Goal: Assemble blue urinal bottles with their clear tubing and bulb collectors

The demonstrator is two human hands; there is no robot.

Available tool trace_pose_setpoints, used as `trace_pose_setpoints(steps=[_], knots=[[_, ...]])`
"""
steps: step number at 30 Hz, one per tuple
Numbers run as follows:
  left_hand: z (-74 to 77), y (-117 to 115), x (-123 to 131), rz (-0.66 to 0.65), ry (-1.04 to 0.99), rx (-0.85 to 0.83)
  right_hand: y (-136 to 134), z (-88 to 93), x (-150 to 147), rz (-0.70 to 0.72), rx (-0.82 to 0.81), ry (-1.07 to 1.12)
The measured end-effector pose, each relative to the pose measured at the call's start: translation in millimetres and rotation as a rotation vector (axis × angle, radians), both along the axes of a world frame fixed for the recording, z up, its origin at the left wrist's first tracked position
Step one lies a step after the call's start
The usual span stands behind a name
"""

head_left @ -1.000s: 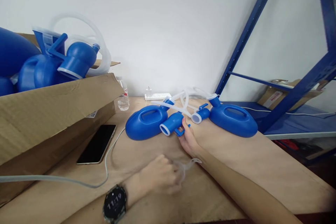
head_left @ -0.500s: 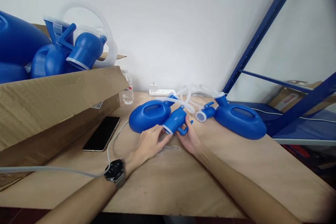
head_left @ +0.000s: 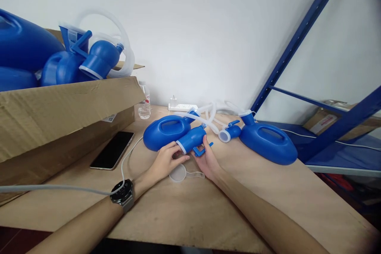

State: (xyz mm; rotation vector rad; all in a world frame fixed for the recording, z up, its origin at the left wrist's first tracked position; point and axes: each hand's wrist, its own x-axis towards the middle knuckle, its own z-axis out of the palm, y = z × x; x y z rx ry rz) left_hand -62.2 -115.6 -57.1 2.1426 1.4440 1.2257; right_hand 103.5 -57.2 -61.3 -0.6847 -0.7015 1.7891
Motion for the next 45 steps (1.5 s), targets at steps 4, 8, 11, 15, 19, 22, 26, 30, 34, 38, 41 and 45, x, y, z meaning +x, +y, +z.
trace_pose_setpoints(steps=[4,8,11,15,19,22,26,30,34,38,41,45], knots=[[1.7,-3,3,0.096,0.087,0.189,-3,-3.1,-1,0.032,0.044,0.002],[4.3,-4,5,0.048,0.13,0.237,-3,-1.5,-1,-0.026,0.044,0.002],[3.7,-5,5,0.001,0.095,0.202,1,-0.4,0,-0.074,0.026,0.008],[3.5,-9,1,-0.019,0.07,0.148,7,-0.3,3,-0.075,-0.026,0.0],[5.5,-8,-10,0.132,0.182,0.166,9,0.4,7,-0.086,-0.014,0.021],[7.0,-6,-14,0.275,0.293,0.156,9,1.4,10,-0.11,-0.018,0.024],[7.7,-6,-10,0.335,0.33,0.224,6,0.7,9,-0.092,0.035,-0.047],[8.8,-5,-6,0.347,0.373,0.338,11,0.9,14,-0.132,0.125,-0.13],[16.7,0,-13,0.447,0.427,0.379,31,7.3,37,-0.053,0.223,-0.231],[25.1,17,-34,0.567,0.438,0.356,53,12.9,67,0.053,0.368,-0.408],[22.4,34,-54,0.537,0.414,0.245,63,17.3,80,-0.074,0.492,-0.547],[11.9,46,-68,0.44,0.269,0.125,62,37.3,84,-0.478,0.926,-0.995]])
